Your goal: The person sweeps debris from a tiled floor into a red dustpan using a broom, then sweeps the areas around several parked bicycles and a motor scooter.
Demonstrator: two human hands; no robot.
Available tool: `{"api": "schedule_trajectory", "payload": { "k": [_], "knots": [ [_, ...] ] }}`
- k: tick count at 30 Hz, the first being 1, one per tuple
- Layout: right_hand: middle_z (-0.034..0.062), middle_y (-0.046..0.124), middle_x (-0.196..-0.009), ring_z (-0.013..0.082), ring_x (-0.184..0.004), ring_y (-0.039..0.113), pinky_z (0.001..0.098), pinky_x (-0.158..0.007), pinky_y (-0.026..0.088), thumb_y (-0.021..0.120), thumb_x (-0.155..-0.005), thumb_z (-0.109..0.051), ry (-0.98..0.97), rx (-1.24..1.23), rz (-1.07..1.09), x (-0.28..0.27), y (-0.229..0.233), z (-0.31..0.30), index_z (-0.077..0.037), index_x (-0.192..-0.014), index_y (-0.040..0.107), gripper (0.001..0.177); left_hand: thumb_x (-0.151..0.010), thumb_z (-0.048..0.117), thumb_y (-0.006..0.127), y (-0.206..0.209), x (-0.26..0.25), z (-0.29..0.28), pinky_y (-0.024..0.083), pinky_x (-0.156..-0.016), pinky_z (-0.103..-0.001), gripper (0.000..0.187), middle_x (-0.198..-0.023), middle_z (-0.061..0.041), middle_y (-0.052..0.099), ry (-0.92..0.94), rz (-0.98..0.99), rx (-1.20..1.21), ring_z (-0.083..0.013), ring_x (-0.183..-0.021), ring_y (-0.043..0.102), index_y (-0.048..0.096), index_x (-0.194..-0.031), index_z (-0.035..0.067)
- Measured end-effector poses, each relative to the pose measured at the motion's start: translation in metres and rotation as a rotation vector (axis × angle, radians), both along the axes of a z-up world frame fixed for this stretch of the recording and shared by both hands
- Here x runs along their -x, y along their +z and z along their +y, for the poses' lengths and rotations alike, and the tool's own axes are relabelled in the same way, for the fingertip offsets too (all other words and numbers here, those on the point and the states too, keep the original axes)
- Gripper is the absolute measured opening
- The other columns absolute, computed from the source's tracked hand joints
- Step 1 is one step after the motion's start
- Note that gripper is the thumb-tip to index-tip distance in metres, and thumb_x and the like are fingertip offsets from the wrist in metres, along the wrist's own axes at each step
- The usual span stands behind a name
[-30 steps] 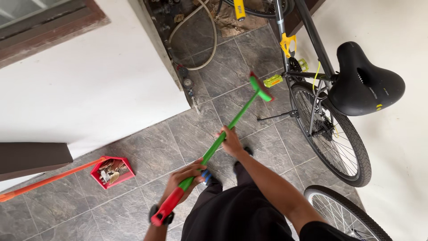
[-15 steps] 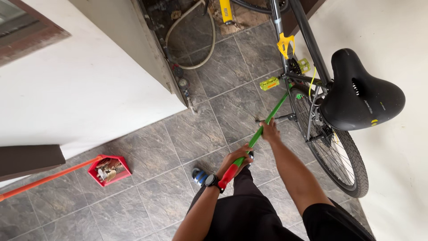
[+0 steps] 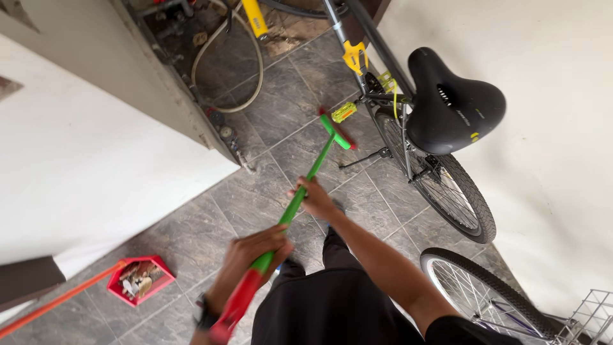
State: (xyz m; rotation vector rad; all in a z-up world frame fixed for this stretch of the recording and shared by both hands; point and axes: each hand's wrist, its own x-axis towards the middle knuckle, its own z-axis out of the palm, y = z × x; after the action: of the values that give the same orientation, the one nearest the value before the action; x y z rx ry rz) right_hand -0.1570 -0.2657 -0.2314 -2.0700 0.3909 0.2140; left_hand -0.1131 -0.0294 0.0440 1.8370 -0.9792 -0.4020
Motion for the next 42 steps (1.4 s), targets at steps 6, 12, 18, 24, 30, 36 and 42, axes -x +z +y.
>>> {"api": "schedule_trajectory", "payload": {
  "k": [6,12,18,24,30,36,42],
  "knots": [
    [0.0056,0.067,-0.089,0.027,-0.093,0.065,0.0484,-0.102,0.046,0.07,-0.101,-0.034,0.097,0.236,-0.202,0.021,-0.027,-0.017,-0.014,-0.091,0.059,0.026,-0.089,0.014,0.076,-0.025,0.011,0.009,0.064,-0.082,-0.036,0.009,-0.105,-0.011,0.079,0.013,0.022,0.057,-0.0272,-0.113,0.073,0.075,-0.093,0.006],
    [0.0123,0.059,-0.092,0.027,-0.091,0.059,0.043,-0.078,0.051,0.074,-0.092,-0.046,0.049,0.023,0.229,0.036,-0.049,-0.065,-0.008,-0.097,0.057,0.042,-0.093,0.019,0.075,-0.056,0.033,-0.02,0.061,-0.077,-0.034,0.012,-0.096,-0.007,0.081,-0.073,0.111,-0.021,-0.0265,-0.115,0.074,0.075,-0.088,0.009],
    [0.0042,0.064,-0.078,0.0166,-0.074,0.064,0.0373,-0.069,0.053,0.072,-0.089,-0.049,0.122,-0.23,0.095,0.019,-0.038,0.014,-0.011,-0.092,0.056,0.042,-0.089,0.024,0.076,0.026,0.02,0.02,0.059,-0.061,-0.034,0.015,-0.087,-0.006,0.081,-0.069,0.235,-0.353,-0.0231,-0.064,0.077,0.075,-0.09,0.009],
    [0.0083,0.063,-0.078,0.025,-0.073,0.064,0.0391,-0.07,0.054,0.065,-0.097,-0.045,0.195,-0.301,0.239,0.021,0.043,0.107,-0.012,-0.091,0.056,0.035,-0.085,0.023,0.08,0.064,0.037,0.053,0.063,-0.07,-0.035,0.014,-0.093,-0.007,0.083,-0.077,-0.087,-0.23,-0.0182,-0.075,0.082,0.076,-0.074,0.014],
    [0.0117,0.065,-0.081,0.0315,-0.086,0.061,0.0456,-0.077,0.05,0.07,-0.097,-0.038,0.218,-0.034,-0.131,0.03,0.078,0.119,-0.009,-0.086,0.057,0.033,-0.088,0.021,0.08,0.098,0.048,0.095,0.06,-0.091,-0.04,0.015,-0.084,0.002,0.078,0.042,-0.275,-0.053,-0.0135,-0.09,0.08,0.071,-0.077,0.018],
    [0.015,0.061,-0.084,0.0321,-0.083,0.061,0.0453,-0.072,0.052,0.075,-0.091,-0.041,0.269,-0.018,0.057,0.022,-0.018,0.038,-0.009,-0.09,0.055,0.038,-0.087,0.003,0.075,0.017,0.07,0.061,0.06,-0.089,-0.041,0.019,-0.073,-0.01,0.065,0.102,0.168,0.166,-0.0273,-0.088,0.077,0.061,-0.073,0.003],
    [0.013,0.066,-0.087,0.029,-0.086,0.068,0.0452,-0.076,0.054,0.079,-0.087,-0.04,0.404,-0.091,0.077,0.05,-0.054,0.066,-0.007,-0.088,0.062,0.037,-0.083,0.001,0.077,-0.002,0.116,0.062,0.055,-0.096,-0.046,0.019,-0.074,-0.011,0.065,0.19,0.155,0.133,-0.0279,-0.079,0.072,0.062,-0.071,0.002]
  ]
}}
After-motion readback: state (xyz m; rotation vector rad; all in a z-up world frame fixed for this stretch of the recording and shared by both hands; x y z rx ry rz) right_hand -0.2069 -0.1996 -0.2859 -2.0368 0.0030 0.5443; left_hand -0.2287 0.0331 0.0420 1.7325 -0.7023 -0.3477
